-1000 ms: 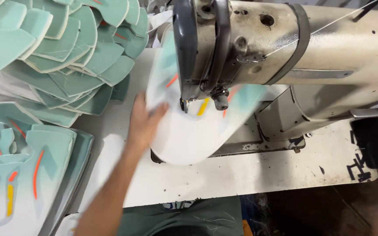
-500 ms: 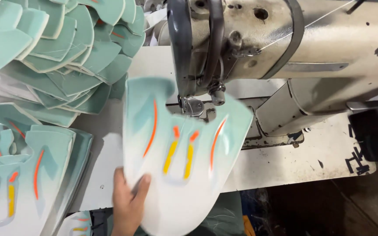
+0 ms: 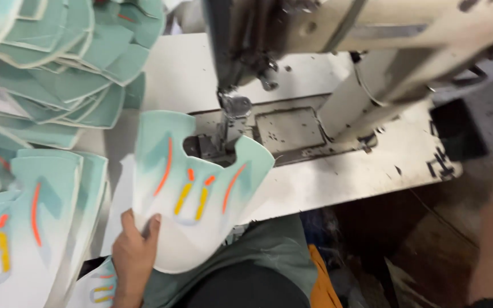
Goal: The person uses a sewing machine to stitch light blue and white fabric pieces that have orange and yellow markings. After sewing each piece, they use scissors to cut the thread and place the finished item onto a growing stack on the table.
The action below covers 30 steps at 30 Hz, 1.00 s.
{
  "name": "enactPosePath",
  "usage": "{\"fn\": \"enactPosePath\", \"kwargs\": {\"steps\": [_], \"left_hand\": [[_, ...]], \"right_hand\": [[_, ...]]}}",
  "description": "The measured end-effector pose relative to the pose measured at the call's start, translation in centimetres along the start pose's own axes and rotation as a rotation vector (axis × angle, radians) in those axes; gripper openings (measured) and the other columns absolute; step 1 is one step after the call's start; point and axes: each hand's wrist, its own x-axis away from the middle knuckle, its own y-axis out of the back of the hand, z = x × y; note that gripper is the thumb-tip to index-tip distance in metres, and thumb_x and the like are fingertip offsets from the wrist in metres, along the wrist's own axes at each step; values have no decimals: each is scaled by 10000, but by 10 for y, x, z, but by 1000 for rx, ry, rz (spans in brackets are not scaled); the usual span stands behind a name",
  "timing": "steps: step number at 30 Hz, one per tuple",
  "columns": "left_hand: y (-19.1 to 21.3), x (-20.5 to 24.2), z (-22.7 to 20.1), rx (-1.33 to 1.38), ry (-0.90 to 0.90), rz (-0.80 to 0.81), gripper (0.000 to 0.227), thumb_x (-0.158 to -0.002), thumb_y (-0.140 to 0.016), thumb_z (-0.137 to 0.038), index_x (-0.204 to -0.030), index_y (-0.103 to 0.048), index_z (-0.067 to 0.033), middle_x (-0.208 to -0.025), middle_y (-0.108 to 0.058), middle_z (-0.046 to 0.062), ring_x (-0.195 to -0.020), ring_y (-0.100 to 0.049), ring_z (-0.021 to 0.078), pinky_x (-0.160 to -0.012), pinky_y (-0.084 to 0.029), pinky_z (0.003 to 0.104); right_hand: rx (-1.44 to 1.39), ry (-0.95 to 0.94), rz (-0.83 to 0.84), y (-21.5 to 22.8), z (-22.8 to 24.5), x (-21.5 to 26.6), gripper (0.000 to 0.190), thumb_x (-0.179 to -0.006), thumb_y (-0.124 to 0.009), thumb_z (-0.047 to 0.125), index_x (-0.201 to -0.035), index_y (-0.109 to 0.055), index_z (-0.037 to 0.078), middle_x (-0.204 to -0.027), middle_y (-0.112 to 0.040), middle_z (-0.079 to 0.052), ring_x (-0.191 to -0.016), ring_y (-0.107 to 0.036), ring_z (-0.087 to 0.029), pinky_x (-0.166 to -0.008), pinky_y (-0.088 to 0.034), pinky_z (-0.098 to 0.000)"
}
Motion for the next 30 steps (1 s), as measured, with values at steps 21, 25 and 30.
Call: {"fn": "enactPosePath", "kwargs": {"steps": [21, 25, 30], "left_hand": [[-9, -5, 18, -107, -434, -347, 421, -1001, -627, -256, -1329, -580, 3, -1243, -600, 203, -1136, -557, 414, -990, -450, 505], [-12, -6, 27, -143, -453, -382, 378, -1006, -617, -271, -1296, -621, -28, -1229, -630, 156, -1126, -593, 379, -970, -467, 485], [-15, -6, 29, -172, -465, -434, 309, -999, -621, -271, -1229, -670, -71, -1196, -659, 100, -1098, -619, 335, -953, -479, 462]], "right_hand": [[104, -89, 729, -299, 300, 93, 287, -1072, -531, 260, -1169, -717, 63, -1024, -747, -86, -857, -716, -183, -720, -582, -326], [48, -424, 1112, -347, 315, 58, 374, -1053, -506, 323, -1270, -670, 66, -922, -772, -71, -782, -717, -168, -649, -589, -326], [-8, -761, 1325, -379, 288, 43, 379, -1014, -514, 279, -1306, -512, 37, -875, -752, -122, -680, -697, -225, -556, -585, -351]]}}
